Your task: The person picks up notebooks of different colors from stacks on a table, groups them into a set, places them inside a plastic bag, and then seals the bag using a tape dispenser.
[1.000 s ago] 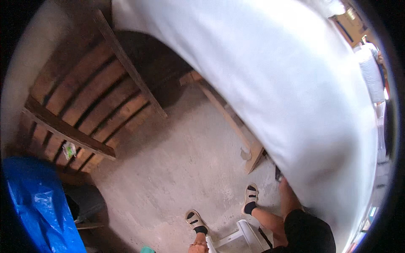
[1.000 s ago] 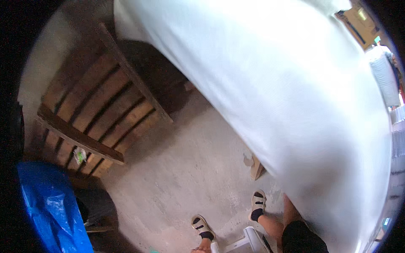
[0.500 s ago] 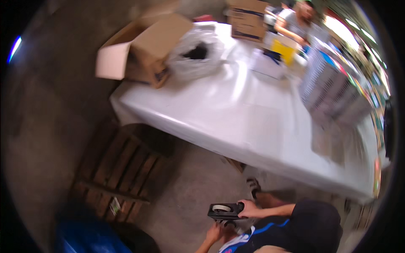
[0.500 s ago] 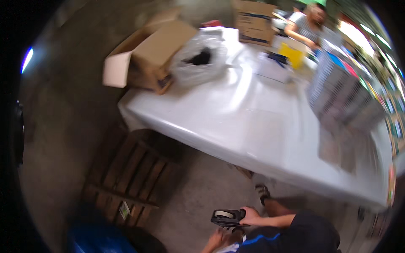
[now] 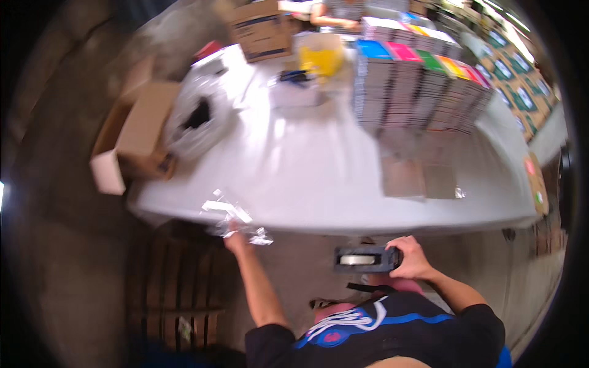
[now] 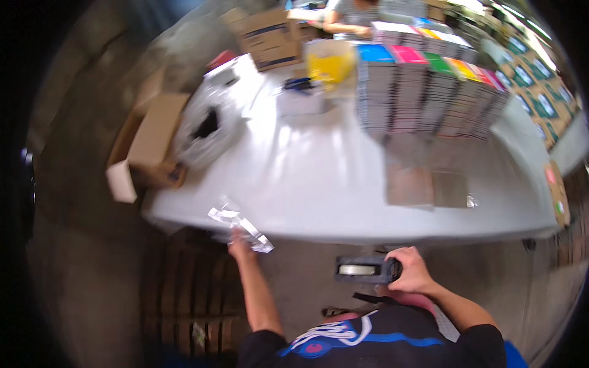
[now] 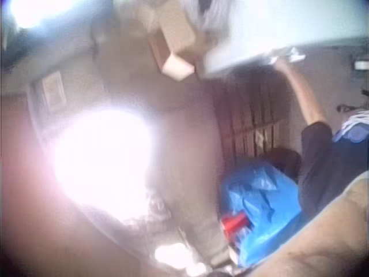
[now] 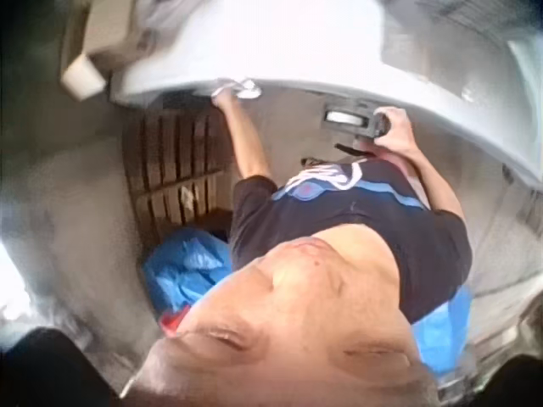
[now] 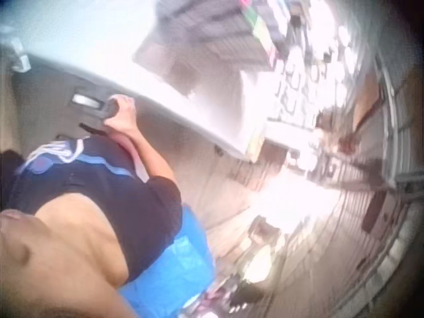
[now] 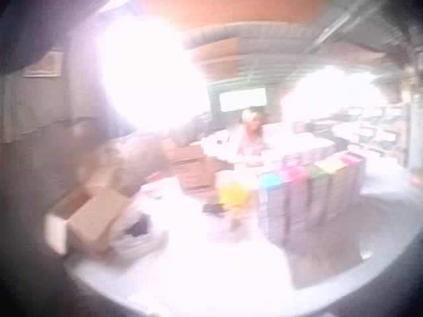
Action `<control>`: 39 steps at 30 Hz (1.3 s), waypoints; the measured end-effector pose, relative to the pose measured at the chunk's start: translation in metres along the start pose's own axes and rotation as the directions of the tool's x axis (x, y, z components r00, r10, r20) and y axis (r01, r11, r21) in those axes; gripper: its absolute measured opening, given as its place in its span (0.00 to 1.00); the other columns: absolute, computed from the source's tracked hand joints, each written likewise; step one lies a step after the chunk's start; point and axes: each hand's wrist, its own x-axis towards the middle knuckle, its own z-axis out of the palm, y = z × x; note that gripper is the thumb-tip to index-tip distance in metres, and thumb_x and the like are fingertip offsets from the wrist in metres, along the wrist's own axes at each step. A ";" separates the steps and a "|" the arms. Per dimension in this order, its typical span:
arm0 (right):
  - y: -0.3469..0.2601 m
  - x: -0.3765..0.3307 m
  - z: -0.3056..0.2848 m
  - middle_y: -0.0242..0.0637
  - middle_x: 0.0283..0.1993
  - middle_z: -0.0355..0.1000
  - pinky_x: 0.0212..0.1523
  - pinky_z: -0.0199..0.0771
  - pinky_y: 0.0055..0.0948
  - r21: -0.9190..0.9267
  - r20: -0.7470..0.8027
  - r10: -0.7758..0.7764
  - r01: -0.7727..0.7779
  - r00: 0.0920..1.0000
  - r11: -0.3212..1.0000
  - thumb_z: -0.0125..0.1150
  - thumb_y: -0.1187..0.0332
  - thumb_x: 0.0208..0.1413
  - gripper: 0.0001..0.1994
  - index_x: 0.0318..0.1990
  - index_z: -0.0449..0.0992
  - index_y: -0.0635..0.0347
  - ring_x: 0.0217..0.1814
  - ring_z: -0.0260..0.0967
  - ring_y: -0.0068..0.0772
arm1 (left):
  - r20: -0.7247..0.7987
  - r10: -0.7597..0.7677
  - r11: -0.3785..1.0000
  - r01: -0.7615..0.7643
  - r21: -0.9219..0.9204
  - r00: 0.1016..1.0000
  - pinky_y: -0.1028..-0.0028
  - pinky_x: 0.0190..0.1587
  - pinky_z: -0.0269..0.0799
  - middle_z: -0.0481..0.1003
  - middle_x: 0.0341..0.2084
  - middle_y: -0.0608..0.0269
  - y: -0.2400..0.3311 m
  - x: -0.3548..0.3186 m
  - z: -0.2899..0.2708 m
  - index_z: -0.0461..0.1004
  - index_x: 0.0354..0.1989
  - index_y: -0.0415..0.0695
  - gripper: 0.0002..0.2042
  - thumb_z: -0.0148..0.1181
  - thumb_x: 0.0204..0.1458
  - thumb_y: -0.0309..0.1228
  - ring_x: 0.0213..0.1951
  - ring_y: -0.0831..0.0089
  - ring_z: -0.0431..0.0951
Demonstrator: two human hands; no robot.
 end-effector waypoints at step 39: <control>0.209 0.062 -0.195 0.47 0.54 0.56 0.56 0.56 0.43 0.180 -0.918 0.273 -0.312 0.289 0.933 0.68 0.59 0.44 0.32 0.52 0.57 0.60 0.55 0.57 0.44 | 0.546 -0.790 0.607 0.233 0.760 0.278 0.84 0.28 0.58 0.70 0.34 0.69 -0.246 -0.328 0.402 0.66 0.52 0.44 0.18 0.56 0.52 0.30 0.27 0.82 0.64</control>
